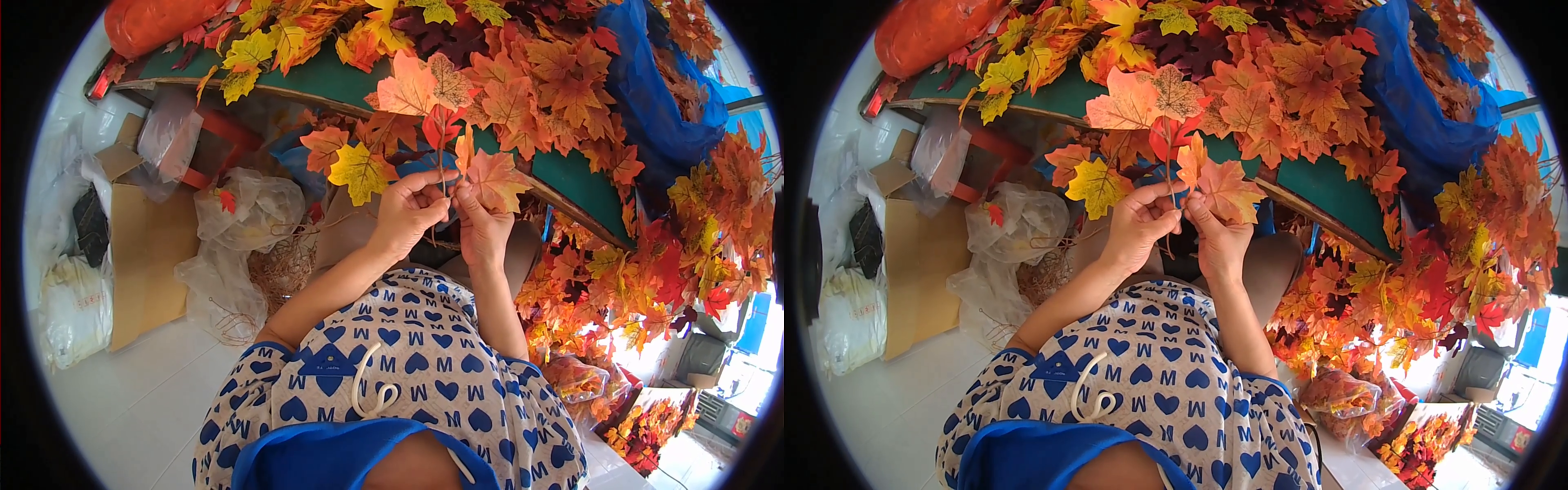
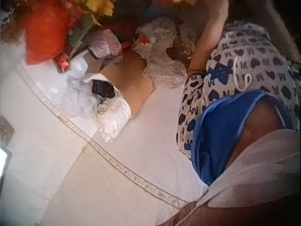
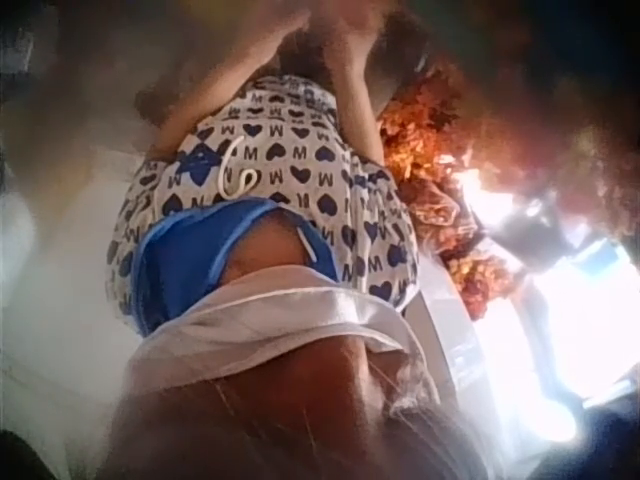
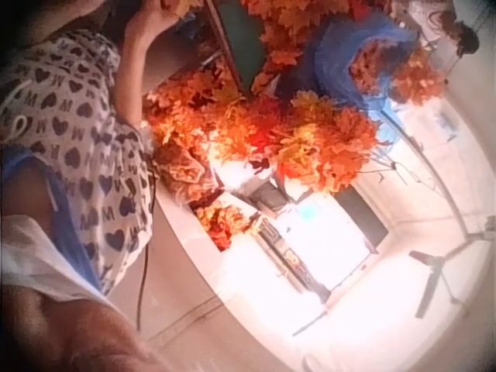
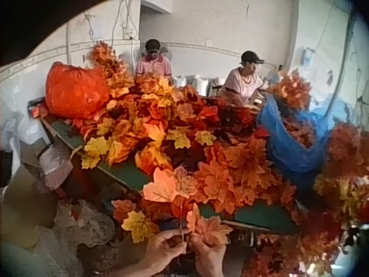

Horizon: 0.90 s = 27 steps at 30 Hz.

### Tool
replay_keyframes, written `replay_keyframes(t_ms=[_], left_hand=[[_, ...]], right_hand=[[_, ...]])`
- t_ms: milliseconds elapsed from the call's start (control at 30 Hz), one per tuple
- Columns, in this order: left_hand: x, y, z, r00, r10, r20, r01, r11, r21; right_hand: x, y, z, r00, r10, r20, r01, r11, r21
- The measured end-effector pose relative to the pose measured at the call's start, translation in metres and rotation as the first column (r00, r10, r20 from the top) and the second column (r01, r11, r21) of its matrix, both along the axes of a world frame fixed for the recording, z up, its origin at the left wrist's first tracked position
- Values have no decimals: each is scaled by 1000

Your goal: Assembling artificial maple leaves onto a plastic branch.

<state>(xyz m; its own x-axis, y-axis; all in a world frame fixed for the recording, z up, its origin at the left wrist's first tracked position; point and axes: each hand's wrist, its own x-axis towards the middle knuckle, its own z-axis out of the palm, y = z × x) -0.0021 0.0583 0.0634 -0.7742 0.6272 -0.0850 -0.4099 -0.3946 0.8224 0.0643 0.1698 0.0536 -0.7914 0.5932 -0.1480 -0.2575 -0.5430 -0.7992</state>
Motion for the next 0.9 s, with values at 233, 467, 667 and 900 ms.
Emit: replay_keyframes(t_ms=[233, 467, 667, 900], left_hand=[[-1, 0, -2, 1000, -12, 2, 12, 1000, 7], [-1, 0, -8, 1000, -1, -3, 1, 1000, 21], [-1, -3, -10, 998, -2, 68, -2, 998, 61], [-4, -3, -14, 999, 34, 41, -34, 999, -10]], right_hand=[[-1, 0, 3, 1000, -4, 21, 4, 1000, 2], [0, -1, -2, 1000, 13, 23, -14, 999, 32], [0, 3, -15, 999, 49, 16, -50, 992, 119], [-7, 1, -8, 986, 147, 73, -147, 989, -3]])
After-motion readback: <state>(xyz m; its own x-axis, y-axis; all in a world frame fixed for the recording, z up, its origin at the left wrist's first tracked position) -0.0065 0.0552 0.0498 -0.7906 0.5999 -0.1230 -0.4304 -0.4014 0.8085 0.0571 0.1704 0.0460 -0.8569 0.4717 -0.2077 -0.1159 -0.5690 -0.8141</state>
